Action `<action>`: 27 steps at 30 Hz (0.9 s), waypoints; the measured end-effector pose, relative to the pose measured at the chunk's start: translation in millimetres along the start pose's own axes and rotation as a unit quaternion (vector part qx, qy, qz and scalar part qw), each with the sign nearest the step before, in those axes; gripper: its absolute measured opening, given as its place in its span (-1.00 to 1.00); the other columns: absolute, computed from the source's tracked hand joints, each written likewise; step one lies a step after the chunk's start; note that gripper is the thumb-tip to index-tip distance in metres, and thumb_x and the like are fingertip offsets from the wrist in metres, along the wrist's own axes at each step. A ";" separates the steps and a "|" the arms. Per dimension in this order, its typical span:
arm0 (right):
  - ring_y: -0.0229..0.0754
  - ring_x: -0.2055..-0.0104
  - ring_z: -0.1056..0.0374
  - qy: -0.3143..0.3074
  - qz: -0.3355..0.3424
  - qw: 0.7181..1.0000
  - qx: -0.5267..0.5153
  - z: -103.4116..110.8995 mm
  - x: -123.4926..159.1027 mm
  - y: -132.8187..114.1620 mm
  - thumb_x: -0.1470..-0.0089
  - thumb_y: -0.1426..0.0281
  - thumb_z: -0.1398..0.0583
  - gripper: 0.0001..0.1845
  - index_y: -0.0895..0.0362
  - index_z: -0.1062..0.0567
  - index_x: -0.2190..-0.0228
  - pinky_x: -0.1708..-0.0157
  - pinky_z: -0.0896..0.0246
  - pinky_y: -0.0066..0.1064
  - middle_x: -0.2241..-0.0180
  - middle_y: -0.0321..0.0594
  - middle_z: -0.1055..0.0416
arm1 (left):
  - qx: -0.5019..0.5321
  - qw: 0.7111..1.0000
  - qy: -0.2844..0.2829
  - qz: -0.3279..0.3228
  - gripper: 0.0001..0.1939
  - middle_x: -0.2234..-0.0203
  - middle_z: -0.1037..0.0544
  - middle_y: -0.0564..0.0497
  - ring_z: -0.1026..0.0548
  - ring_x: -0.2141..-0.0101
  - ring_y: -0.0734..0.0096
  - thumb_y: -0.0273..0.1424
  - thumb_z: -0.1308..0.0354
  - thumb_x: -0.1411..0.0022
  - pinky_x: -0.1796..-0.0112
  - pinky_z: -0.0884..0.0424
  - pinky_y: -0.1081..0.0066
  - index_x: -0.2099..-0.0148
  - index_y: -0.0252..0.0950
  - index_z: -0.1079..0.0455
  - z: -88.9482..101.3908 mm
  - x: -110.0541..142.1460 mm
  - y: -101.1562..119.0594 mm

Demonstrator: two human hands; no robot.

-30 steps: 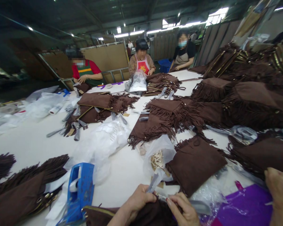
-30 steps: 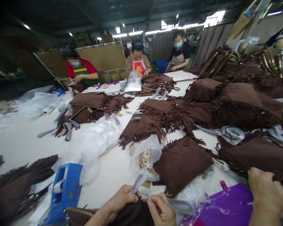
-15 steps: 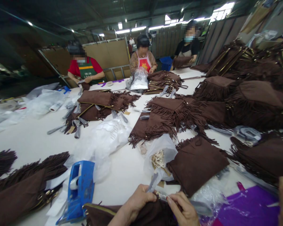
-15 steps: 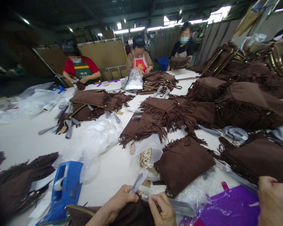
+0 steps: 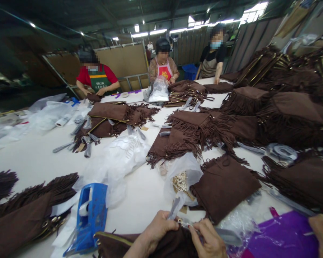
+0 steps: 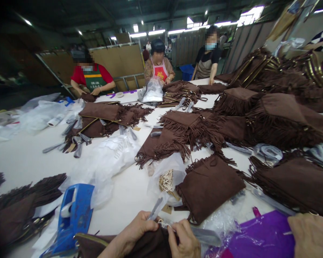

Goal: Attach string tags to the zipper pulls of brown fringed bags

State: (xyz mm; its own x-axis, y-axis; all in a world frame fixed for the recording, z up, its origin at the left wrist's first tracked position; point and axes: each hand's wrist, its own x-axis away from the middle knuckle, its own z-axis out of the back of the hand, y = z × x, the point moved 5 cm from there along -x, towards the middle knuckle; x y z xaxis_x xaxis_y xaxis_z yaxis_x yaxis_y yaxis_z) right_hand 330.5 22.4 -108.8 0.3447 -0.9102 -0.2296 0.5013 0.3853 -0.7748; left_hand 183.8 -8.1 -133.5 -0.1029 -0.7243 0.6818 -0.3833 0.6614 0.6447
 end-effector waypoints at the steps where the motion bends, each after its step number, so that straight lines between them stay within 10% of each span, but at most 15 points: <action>1: -0.32 0.55 -0.25 0.003 0.000 1.000 0.004 -1.1 -0.2 -0.1 -0.11 0.26 -0.02 -0.70 0.10 -0.38 0.57 0.51 -0.17 -0.52 0.57 -0.31 -0.23 | 0.000 1.000 -0.001 -0.003 -0.76 0.67 -0.42 0.05 -0.25 0.58 0.50 -0.50 -0.11 0.31 0.45 -0.13 0.48 0.47 -0.44 -0.48 -0.3 0.1 0.3; 27: -0.32 0.62 -0.18 -0.076 -0.074 0.990 -0.088 -12.9 -14.0 4.4 -0.03 0.13 -0.09 -0.64 0.10 -0.50 0.57 0.60 -0.11 -0.52 0.63 -0.35 -0.22 | 0.003 1.000 -0.015 -0.007 -0.77 0.67 -0.36 0.09 -0.20 0.58 0.52 -0.49 -0.12 0.31 0.46 -0.08 0.49 0.47 -0.44 -0.46 -4.6 2.6 4.4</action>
State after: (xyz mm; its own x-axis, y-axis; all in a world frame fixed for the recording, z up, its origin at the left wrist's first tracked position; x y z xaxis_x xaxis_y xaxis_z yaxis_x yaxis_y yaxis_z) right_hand 317.6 34.9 -116.6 0.4008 -0.9158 -0.0248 0.4130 0.2047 -0.8874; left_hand 186.1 -6.2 -127.3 -0.1237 -0.7394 0.6618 -0.3909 0.6493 0.6524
